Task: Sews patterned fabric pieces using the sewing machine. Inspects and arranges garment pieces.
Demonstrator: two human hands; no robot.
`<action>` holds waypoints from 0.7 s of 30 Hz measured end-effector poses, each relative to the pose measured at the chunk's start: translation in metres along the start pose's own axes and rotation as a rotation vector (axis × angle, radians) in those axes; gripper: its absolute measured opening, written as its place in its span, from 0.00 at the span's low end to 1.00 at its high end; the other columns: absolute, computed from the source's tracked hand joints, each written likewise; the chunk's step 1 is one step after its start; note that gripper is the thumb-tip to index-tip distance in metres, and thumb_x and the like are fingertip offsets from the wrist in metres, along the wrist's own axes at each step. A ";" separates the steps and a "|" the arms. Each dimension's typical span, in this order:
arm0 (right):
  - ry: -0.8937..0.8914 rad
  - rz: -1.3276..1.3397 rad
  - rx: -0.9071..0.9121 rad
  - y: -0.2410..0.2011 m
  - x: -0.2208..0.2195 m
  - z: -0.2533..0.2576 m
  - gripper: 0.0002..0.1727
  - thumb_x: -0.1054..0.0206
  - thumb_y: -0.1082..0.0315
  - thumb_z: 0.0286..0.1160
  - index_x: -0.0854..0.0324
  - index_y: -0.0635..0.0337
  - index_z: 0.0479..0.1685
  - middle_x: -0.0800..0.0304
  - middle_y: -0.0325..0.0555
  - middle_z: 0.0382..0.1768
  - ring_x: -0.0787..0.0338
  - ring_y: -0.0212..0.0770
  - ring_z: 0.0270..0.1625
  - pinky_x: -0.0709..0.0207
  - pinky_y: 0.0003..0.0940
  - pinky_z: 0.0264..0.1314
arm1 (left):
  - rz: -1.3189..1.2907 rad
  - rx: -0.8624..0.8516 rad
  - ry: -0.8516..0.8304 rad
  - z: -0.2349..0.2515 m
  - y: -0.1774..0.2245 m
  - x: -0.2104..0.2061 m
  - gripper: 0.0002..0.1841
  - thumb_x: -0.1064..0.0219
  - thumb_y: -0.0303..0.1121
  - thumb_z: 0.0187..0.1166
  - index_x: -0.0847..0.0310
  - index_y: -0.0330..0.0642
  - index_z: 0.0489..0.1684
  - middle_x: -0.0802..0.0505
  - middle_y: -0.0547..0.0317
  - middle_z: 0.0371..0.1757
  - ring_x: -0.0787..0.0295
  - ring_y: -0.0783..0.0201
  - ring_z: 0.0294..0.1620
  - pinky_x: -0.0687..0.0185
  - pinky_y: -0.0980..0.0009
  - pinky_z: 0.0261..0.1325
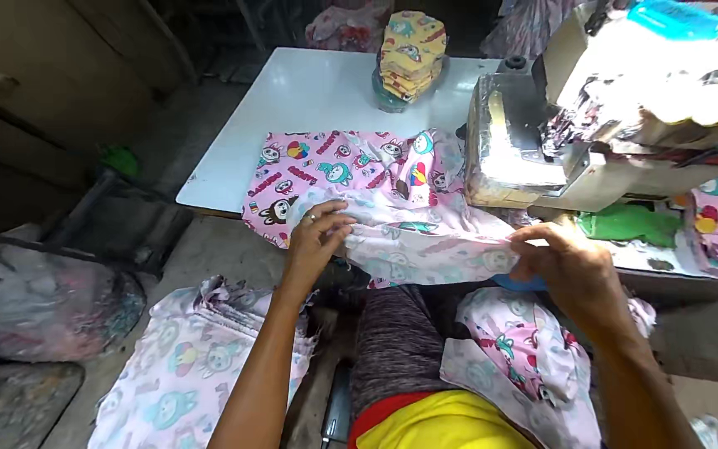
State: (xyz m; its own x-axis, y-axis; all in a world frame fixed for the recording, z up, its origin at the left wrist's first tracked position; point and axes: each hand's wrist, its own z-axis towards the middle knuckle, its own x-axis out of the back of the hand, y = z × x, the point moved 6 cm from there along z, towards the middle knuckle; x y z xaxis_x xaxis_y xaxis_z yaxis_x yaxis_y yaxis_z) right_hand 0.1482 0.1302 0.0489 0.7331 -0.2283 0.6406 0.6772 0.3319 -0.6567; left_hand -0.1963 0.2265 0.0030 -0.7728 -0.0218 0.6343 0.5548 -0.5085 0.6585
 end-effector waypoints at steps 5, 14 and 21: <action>0.066 -0.097 0.037 -0.009 0.004 0.002 0.08 0.36 0.67 0.82 0.12 0.60 0.46 0.09 0.40 0.34 0.10 0.29 0.33 0.13 0.26 0.42 | 0.106 0.035 0.116 0.002 0.018 0.011 0.10 0.30 0.35 0.81 0.08 0.39 0.49 0.14 0.46 0.69 0.16 0.52 0.66 0.23 0.50 0.67; 0.620 -0.154 0.388 -0.012 0.157 -0.027 0.12 0.33 0.67 0.84 0.15 0.67 0.56 0.10 0.43 0.46 0.12 0.28 0.46 0.19 0.22 0.46 | -0.617 -0.060 -0.023 0.013 0.173 0.085 0.01 0.40 0.34 0.89 0.24 0.54 0.49 0.05 0.62 0.53 0.03 0.64 0.41 0.04 0.72 0.39; 0.335 -0.388 0.423 -0.115 0.132 0.009 0.09 0.33 0.69 0.84 0.10 0.64 0.50 0.12 0.52 0.41 0.14 0.37 0.44 0.23 0.29 0.47 | -0.290 -0.232 0.046 0.018 0.183 0.077 0.10 0.40 0.40 0.90 0.21 0.53 0.61 0.07 0.75 0.52 0.08 0.77 0.45 0.11 0.79 0.47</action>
State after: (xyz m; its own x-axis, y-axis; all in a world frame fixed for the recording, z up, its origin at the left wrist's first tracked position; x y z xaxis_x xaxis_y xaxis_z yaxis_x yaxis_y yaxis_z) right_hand 0.1666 0.0697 0.2129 0.4673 -0.6532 0.5958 0.8629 0.4835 -0.1468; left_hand -0.1485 0.1474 0.1793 -0.9036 0.1162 0.4123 0.2300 -0.6803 0.6959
